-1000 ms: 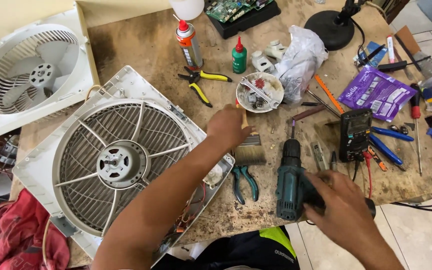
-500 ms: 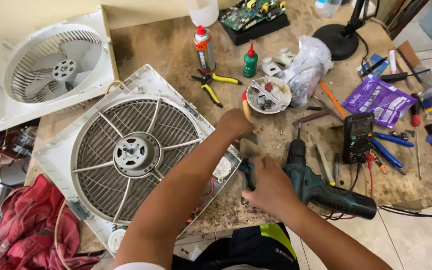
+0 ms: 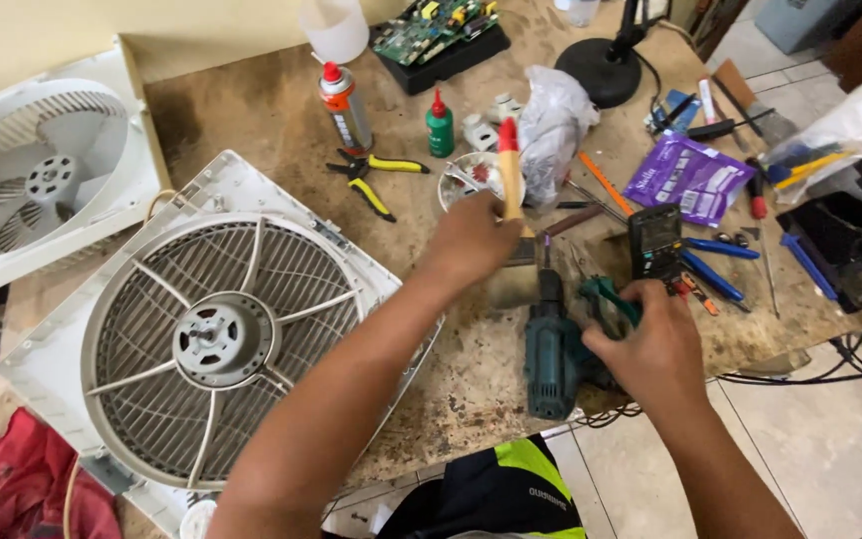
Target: Disassembling an electric fan and testing its electrical components using a power drill and a digital multimeter.
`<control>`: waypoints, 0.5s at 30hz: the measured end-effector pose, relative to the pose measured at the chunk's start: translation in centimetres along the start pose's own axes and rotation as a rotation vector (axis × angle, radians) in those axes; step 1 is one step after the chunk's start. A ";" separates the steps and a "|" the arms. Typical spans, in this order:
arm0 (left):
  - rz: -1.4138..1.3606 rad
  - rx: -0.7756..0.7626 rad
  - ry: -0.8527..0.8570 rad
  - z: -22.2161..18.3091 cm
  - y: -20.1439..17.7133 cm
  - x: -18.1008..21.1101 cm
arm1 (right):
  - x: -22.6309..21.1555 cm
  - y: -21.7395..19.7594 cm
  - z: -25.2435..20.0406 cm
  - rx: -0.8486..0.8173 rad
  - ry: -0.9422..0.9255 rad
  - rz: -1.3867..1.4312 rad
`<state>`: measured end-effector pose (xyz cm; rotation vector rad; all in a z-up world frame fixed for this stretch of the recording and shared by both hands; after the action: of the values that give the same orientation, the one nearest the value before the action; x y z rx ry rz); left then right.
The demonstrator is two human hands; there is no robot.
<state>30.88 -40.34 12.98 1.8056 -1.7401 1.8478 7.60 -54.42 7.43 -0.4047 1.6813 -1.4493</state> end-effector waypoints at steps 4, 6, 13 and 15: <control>0.024 -0.120 0.042 3.2 5.5 2.4 | -0.2 -0.4 1.3 -0.040 -0.079 -0.018; 0.038 -0.145 -0.009 3.4 7.3 3.4 | -0.9 -2.0 1.5 -0.268 0.004 0.036; -0.036 -0.232 -0.005 -0.1 8.7 7.5 | 0.0 -6.1 7.1 -0.180 0.023 0.091; -0.048 -0.293 -0.060 1.5 11.2 6.9 | 1.2 -4.7 7.9 -0.309 0.121 0.095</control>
<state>22.23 -49.95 10.19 1.7852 -1.8531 1.4439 11.63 -61.65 11.64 -0.4047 2.0035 -1.1675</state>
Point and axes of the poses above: each hand's wrist, its own z-axis towards the middle knuckle, its own y-axis out of the palm, x = y × z, the point moved 4 cm from there along z, towards the middle knuckle, and after that the axes turned 11 degrees about -x, right-handed, at the moved point
